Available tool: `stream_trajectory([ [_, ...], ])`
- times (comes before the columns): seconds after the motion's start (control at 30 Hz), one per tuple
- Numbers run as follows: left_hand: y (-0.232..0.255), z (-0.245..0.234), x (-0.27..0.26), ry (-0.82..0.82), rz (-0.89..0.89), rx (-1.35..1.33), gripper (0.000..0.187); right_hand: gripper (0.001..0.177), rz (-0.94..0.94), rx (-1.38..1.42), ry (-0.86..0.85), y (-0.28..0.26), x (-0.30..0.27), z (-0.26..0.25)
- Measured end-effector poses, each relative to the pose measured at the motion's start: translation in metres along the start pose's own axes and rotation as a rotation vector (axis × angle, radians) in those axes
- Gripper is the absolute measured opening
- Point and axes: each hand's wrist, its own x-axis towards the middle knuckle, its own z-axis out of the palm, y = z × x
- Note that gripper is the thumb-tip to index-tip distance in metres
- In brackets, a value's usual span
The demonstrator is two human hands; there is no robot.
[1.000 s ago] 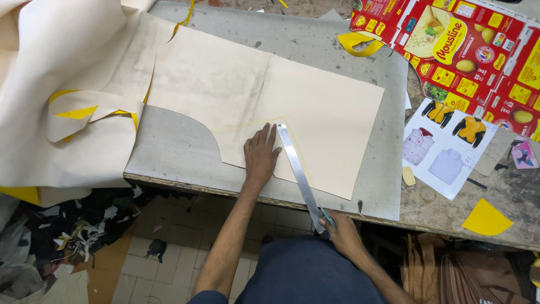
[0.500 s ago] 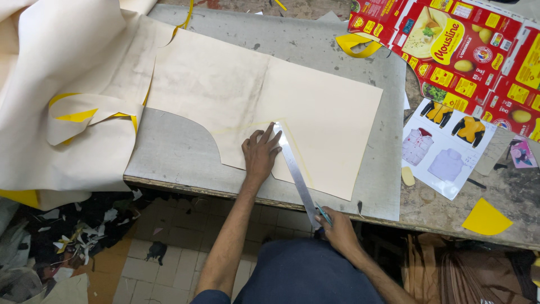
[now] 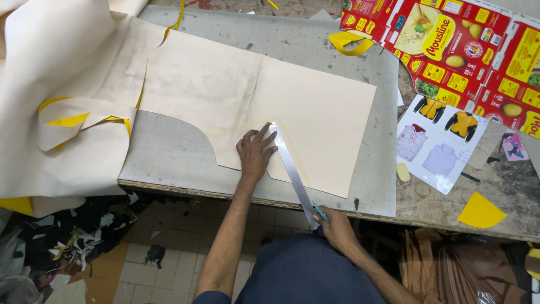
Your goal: The person aligns a printed paper pattern on a large sheet of off-white fabric, then uses a rotary cutter and metal ruler to cut along the pattern edges. The person removes the cut fabric piece and continues to cut additional shapes from the remaining fabric.
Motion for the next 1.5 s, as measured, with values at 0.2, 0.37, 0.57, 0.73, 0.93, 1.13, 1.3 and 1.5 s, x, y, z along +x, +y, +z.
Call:
stream_trajectory([
  [0.2,0.0,-0.004,0.0,-0.005,0.01,-0.022,0.049,0.031,-0.068,0.023,0.041,0.006,0.002,0.003],
  [0.37,0.002,-0.009,-0.001,-0.051,0.015,0.004,0.072,0.031,-0.012,-0.01,0.025,0.004,-0.001,0.0],
  [0.57,0.001,-0.008,-0.001,-0.043,0.023,0.001,0.081,0.033,0.027,-0.028,-0.003,-0.004,-0.005,-0.005],
  [0.73,-0.001,-0.006,-0.001,-0.058,0.015,-0.001,0.083,0.035,0.065,0.01,-0.021,-0.002,-0.006,-0.005],
  [0.93,-0.003,-0.005,-0.001,-0.066,0.005,0.009,0.083,0.034,-0.043,0.012,0.046,0.0,-0.006,-0.004],
  [1.13,0.001,-0.009,-0.002,-0.06,0.028,0.018,0.081,0.037,0.125,-0.115,-0.047,-0.02,-0.02,-0.022],
  [1.3,0.004,-0.015,-0.001,-0.079,0.04,0.012,0.078,0.033,-0.143,-0.185,0.153,-0.027,-0.039,-0.039],
  [1.5,0.01,-0.017,0.002,-0.145,0.052,0.128,0.079,0.03,-0.346,-0.211,0.246,-0.059,0.021,-0.044],
])
